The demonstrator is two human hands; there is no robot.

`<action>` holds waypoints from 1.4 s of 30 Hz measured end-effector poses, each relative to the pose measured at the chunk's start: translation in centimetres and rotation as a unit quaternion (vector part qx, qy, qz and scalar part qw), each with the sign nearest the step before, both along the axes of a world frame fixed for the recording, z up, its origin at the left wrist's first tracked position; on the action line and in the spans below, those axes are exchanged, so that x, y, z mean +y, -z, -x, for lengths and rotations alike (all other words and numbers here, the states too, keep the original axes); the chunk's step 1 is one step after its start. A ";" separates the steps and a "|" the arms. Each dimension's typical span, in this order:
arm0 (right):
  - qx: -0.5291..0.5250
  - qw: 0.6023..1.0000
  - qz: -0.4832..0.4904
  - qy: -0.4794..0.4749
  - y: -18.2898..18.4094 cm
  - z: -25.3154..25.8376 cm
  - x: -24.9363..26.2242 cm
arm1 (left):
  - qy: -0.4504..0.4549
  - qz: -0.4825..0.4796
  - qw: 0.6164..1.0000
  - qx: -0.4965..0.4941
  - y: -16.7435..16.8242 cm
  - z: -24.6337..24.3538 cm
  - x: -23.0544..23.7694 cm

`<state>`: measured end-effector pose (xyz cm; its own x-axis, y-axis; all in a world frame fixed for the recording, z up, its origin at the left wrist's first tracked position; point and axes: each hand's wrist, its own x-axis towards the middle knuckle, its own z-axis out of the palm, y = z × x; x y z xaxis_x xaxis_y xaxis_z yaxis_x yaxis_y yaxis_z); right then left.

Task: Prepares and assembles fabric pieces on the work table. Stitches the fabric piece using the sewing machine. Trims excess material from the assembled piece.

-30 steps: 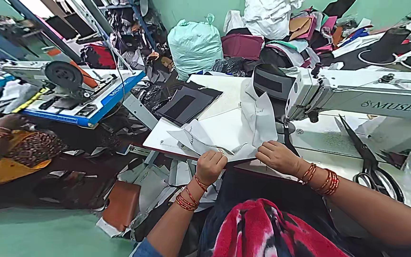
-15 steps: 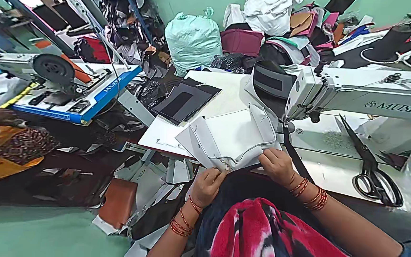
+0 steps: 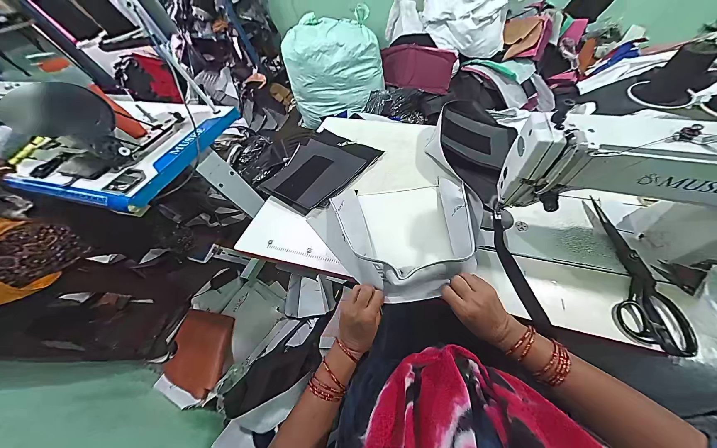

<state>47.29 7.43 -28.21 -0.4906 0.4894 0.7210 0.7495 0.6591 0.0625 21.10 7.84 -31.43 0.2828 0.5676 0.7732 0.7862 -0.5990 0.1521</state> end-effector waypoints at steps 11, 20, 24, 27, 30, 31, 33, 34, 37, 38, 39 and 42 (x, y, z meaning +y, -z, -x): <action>0.137 0.968 0.210 0.003 -5.1 -2.7 1.8 | 0.085 0.167 0.970 -0.154 -5.1 2.5 0.4; 0.170 0.952 0.255 -0.002 -4.9 -4.1 1.9 | 0.120 0.237 0.955 -0.132 -7.6 2.9 4.0; 0.232 0.930 0.280 -0.052 -4.4 -5.2 1.2 | 0.130 0.228 0.942 -0.208 -7.6 2.3 3.0; 0.312 0.898 0.310 0.000 -6.3 -5.9 1.6 | 0.023 0.296 0.905 -0.305 -8.8 2.8 4.1; 0.297 0.844 0.415 0.164 -9.0 -5.5 4.4 | -0.081 0.465 0.837 -0.276 -10.4 2.6 7.4; 0.290 0.816 0.464 0.188 -9.6 -5.1 5.9 | -0.084 0.507 0.819 -0.256 -10.7 2.2 8.6; 0.272 0.763 0.549 0.205 -9.9 -4.3 8.7 | -0.077 0.549 0.803 -0.218 -11.4 1.1 10.4; 0.268 0.745 0.576 0.201 -9.9 -3.8 9.8 | -0.071 0.555 0.803 -0.204 -11.7 0.5 11.1; 0.245 0.754 0.590 0.157 -10.7 -1.7 10.4 | -0.074 0.540 0.824 -0.154 -13.0 -1.0 11.4; 0.214 0.772 0.582 0.139 -11.3 -0.9 9.9 | -0.085 0.528 0.836 -0.125 -13.8 -1.7 11.0; 0.181 0.790 0.572 0.126 -11.7 0.0 9.2 | -0.099 0.524 0.841 -0.094 -14.6 -2.6 10.3; 0.114 0.798 0.581 0.113 -10.9 2.4 7.8 | -0.106 0.550 0.829 -0.017 -14.7 -5.3 8.8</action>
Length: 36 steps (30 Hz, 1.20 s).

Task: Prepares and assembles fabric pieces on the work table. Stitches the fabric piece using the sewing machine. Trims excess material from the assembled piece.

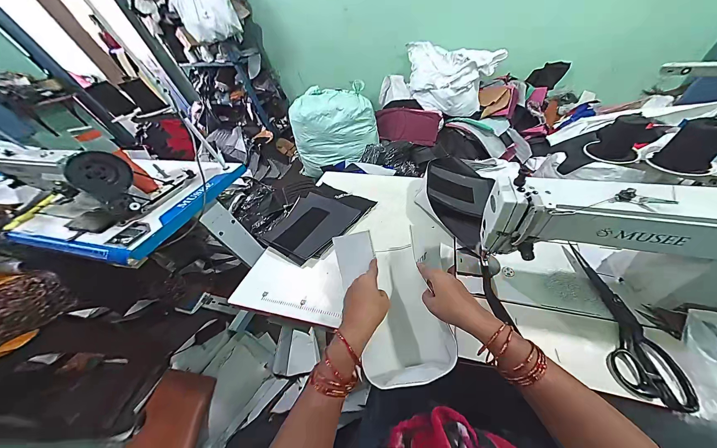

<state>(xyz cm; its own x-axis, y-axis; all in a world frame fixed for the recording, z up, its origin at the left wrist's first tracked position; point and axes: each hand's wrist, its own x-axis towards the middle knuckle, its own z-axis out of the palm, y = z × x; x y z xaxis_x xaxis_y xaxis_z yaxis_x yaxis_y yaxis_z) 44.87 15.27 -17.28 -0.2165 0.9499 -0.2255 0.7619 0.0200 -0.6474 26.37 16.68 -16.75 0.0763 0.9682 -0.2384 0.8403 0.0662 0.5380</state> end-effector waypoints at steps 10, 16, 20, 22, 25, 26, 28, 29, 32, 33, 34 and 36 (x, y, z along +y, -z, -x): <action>0.021 0.998 -0.051 0.007 5.3 -0.4 1.0 | 0.056 0.003 0.998 -0.008 4.2 0.4 1.7; -0.185 0.960 -0.208 -0.025 10.5 2.5 -1.2 | 0.109 -0.153 0.974 0.126 9.9 0.2 -0.1; -0.188 0.971 -0.139 -0.057 9.2 2.2 -0.1 | 0.104 -0.134 0.976 0.139 9.4 -0.1 -0.1; -0.182 0.977 -0.087 -0.071 8.0 1.8 2.0 | 0.111 -0.129 0.976 0.137 9.3 0.0 -0.1; -0.195 0.976 -0.069 -0.065 7.3 1.8 4.8 | 0.113 -0.130 0.975 0.139 9.2 0.1 -0.1; -0.201 0.975 -0.067 -0.067 7.3 2.0 5.1 | 0.109 -0.132 0.976 0.137 9.2 0.2 -0.1; -0.205 0.974 -0.066 -0.066 7.4 2.1 4.9 | 0.090 -0.142 0.979 0.113 9.3 0.2 -0.2; -0.203 0.975 -0.072 -0.060 7.6 2.0 4.4 | 0.079 -0.135 0.982 0.104 9.1 0.1 -0.3; -0.182 0.976 -0.115 -0.017 8.3 1.8 1.6 | 0.067 -0.114 0.987 0.092 8.6 -0.5 -1.6; -0.172 0.974 -0.150 0.009 8.8 1.6 0.7 | 0.061 -0.129 0.986 0.085 8.8 -0.6 -2.2; -0.160 0.966 -0.197 0.041 9.5 1.4 0.0 | 0.047 -0.146 0.985 0.076 9.1 -0.6 -2.7; -0.141 0.950 -0.258 0.106 10.3 0.9 -1.0 | 0.002 -0.156 0.986 0.057 9.2 -0.6 -3.2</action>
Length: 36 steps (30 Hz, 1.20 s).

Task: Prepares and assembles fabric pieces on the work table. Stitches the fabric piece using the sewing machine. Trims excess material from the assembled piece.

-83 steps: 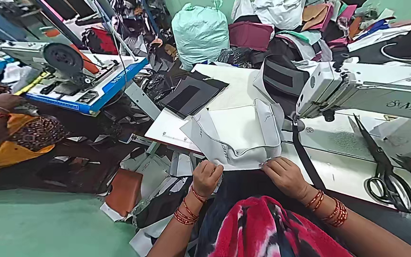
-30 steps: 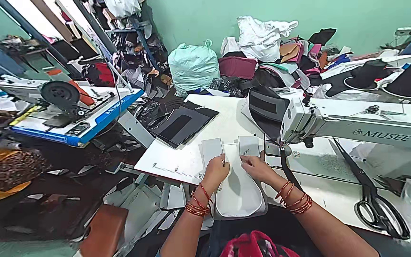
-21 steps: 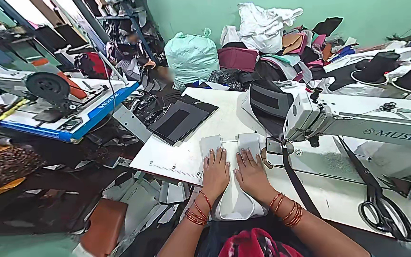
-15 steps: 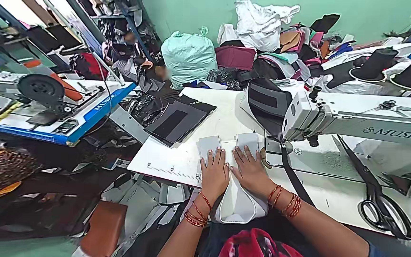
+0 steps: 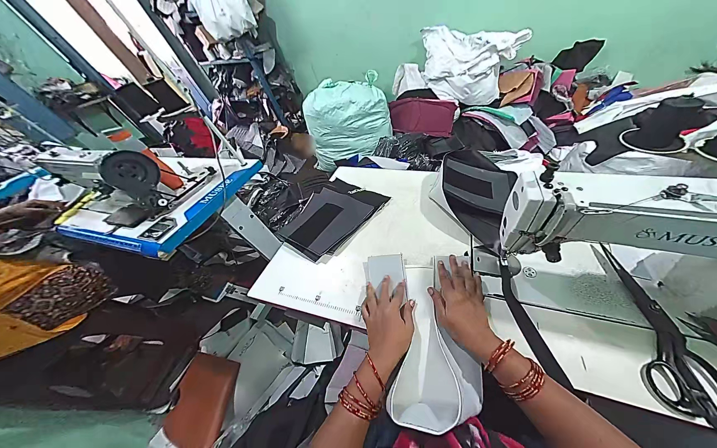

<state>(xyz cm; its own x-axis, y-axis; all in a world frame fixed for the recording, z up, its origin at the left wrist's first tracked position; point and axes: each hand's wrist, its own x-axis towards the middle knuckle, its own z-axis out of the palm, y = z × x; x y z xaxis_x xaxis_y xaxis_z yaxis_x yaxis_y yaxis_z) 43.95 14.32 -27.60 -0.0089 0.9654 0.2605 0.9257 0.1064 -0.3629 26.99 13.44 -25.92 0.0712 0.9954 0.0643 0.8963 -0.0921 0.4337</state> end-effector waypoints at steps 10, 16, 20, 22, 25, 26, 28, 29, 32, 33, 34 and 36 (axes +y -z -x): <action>0.073 0.991 0.104 0.044 -1.3 -1.8 -1.2 | -0.138 0.096 0.972 -0.164 -3.1 1.3 4.6; 0.442 0.896 0.019 0.026 -2.3 -3.3 -1.8 | -0.065 -0.029 0.874 -0.480 -5.5 2.1 2.2; 0.715 0.693 0.081 -0.042 -6.1 -3.8 -3.1 | 0.018 -0.118 0.842 -0.526 -10.1 2.6 0.7; 0.697 0.704 0.064 -0.117 -9.0 -4.0 -2.8 | 0.043 -0.179 0.834 -0.519 -11.9 2.7 1.2; 0.505 0.826 -0.133 -0.213 -14.1 -4.0 -2.5 | 0.088 -0.256 0.799 -0.537 -14.6 3.4 2.3; 0.416 0.848 -0.210 -0.252 -15.7 -4.2 -2.4 | 0.107 -0.263 0.787 -0.548 -15.6 3.6 2.5; 0.249 0.850 -0.331 -0.326 -18.3 -4.6 -2.2 | 0.144 -0.273 0.781 -0.543 -16.7 4.2 2.9; 0.180 0.844 -0.367 -0.347 -19.2 -4.6 -2.3 | 0.153 -0.278 0.786 -0.531 -16.7 4.7 3.1; 0.031 0.836 -0.405 -0.369 -17.5 -3.9 -3.0 | 0.079 -0.195 0.824 -0.526 -13.6 5.8 1.8; -0.002 0.838 -0.394 -0.377 -15.6 -3.7 -3.2 | 0.022 -0.137 0.810 -0.569 -11.8 5.9 0.6; -0.032 0.845 -0.367 -0.388 -13.2 -3.6 -3.3 | -0.030 -0.078 0.781 -0.619 -9.7 6.1 -0.4; -0.075 0.874 -0.270 -0.398 -6.9 -3.8 -3.9 | -0.140 0.037 0.737 -0.660 -5.6 6.5 -1.9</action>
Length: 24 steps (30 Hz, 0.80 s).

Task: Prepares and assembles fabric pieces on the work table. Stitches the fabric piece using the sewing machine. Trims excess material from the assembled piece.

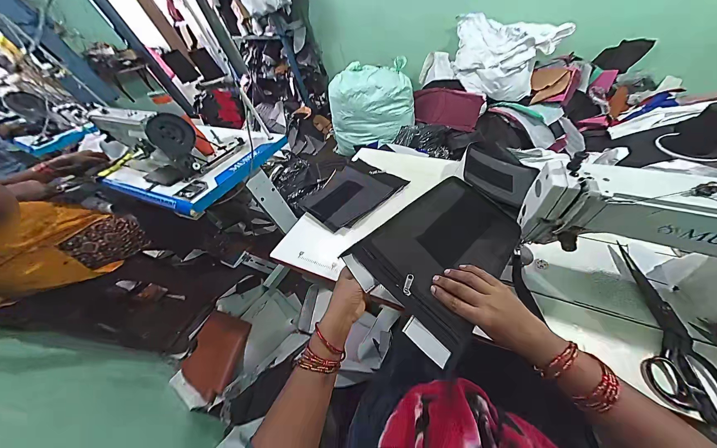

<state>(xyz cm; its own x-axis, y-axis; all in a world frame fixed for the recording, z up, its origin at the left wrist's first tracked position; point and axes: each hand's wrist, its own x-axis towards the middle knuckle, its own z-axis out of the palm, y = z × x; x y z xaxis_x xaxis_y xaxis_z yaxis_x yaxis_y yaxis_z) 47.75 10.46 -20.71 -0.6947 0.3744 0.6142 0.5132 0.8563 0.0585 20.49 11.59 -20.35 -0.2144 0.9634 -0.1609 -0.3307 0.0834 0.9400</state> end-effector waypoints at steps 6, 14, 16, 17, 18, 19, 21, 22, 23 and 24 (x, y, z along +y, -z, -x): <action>-0.045 0.968 0.245 0.032 5.6 -1.2 -3.1 | 0.011 0.140 0.989 -0.036 4.6 1.8 -4.1; 0.011 0.976 0.172 0.134 2.4 2.9 0.4 | -0.083 -0.175 0.822 0.536 6.4 1.5 -3.6; -0.031 0.970 0.186 0.156 4.5 4.0 1.2 | -0.030 -0.202 0.769 0.606 6.9 -0.6 -4.0; -0.058 0.961 0.211 0.167 5.6 4.3 1.5 | 0.014 -0.188 0.751 0.633 7.1 -1.6 -4.1; -0.084 0.949 0.244 0.180 6.5 4.4 1.8 | 0.061 -0.164 0.738 0.651 7.3 -2.2 -4.1; -0.101 0.939 0.269 0.190 6.8 4.3 2.1 | 0.101 -0.140 0.729 0.662 7.5 -2.5 -4.0; -0.122 0.927 0.293 0.201 6.5 4.1 3.1 | 0.121 -0.130 0.718 0.673 7.7 -2.7 -3.0; -0.125 0.924 0.300 0.203 6.5 4.1 3.5 | 0.139 -0.122 0.720 0.669 7.5 -2.6 -2.5; -0.125 0.921 0.306 0.207 6.6 4.0 3.9 | 0.156 -0.115 0.724 0.661 7.3 -2.4 -1.9; -0.125 0.917 0.315 0.212 6.6 4.0 4.2 | 0.175 -0.107 0.729 0.654 7.1 -2.3 -1.1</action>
